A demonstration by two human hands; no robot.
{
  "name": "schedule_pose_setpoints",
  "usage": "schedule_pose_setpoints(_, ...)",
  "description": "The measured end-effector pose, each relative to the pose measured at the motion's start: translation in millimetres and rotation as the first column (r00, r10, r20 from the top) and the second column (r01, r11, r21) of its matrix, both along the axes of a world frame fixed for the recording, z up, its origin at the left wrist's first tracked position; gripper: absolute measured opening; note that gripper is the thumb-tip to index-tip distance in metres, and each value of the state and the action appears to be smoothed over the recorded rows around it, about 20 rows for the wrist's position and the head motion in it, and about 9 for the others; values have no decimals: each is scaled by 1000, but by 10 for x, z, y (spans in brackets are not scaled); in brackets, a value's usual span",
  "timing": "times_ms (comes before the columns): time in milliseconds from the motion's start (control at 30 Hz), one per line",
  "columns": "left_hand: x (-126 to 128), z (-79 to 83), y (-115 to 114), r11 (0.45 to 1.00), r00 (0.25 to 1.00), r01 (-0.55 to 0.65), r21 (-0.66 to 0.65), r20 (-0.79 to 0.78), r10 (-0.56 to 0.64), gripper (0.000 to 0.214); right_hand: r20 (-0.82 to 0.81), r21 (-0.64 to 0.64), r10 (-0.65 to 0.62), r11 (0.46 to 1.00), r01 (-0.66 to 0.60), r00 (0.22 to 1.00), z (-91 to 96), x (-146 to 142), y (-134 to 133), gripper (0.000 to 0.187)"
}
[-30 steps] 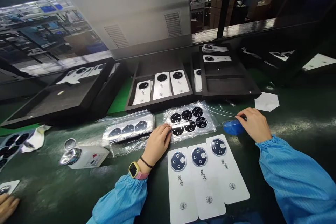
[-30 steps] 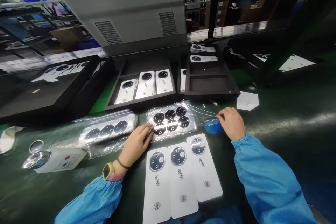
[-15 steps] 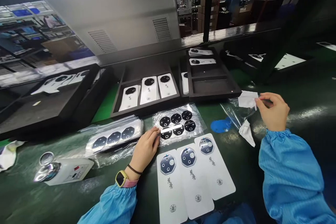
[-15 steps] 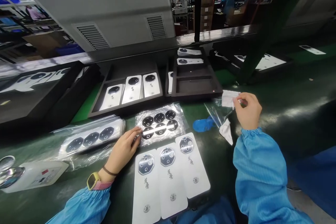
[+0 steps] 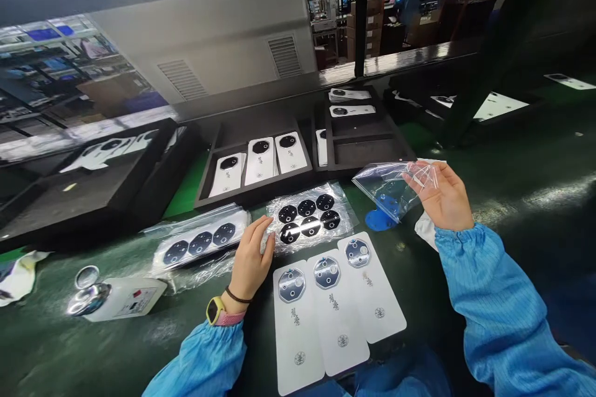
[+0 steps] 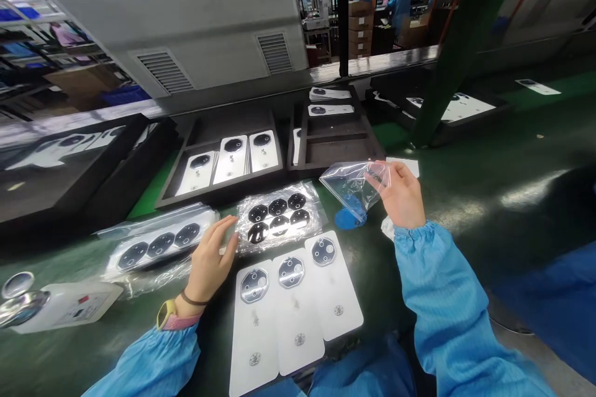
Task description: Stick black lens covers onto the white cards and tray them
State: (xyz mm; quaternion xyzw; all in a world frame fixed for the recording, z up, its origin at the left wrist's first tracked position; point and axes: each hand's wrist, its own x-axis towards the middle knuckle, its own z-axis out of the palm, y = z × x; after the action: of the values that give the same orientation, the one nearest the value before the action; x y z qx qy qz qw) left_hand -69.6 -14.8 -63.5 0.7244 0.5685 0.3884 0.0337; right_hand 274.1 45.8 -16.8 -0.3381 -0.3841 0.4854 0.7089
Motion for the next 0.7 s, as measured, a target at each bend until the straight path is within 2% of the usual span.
schedule_pose_setpoints(100,238,106,-19,996,992,66,-61,113,-59,26,-17,12,33,999,-33,999,-29,-3,7,32)
schedule_pose_setpoints(167,472,184,-7,979,971,157,-133,201,-129,26,-31,10,52,999,-52,998,-57,4,19,32)
schedule_pose_setpoints(267,876,294,59,913,905,326,-244,359,-227,35,-67,-13,66,998,-67,996,-96,26,39,32)
schedule_pose_setpoints(333,1129,345,131,857,843,418,-302,480,-242,45,-109,-34,82,996,-86,991,-119,36,51,33)
schedule_pose_setpoints(400,1339,366,218,803,772,479,-356,606,-191,62,-155,-48,100,993,-108,983,-139,35,62,32)
schedule_pose_setpoints(500,1560,367,353,712,647,548,-439,762,-28,77,-213,-72,97,991,-115,972,-168,13,79,31)
schedule_pose_setpoints(600,1710,386,445,622,493,638,-454,861,123,63,-230,-121,69,988,-98,971,-196,-18,87,27)
schedule_pose_setpoints(700,1825,432,472,587,340,707,-395,917,208,38,-138,-159,71,983,-93,988,-205,-38,73,24)
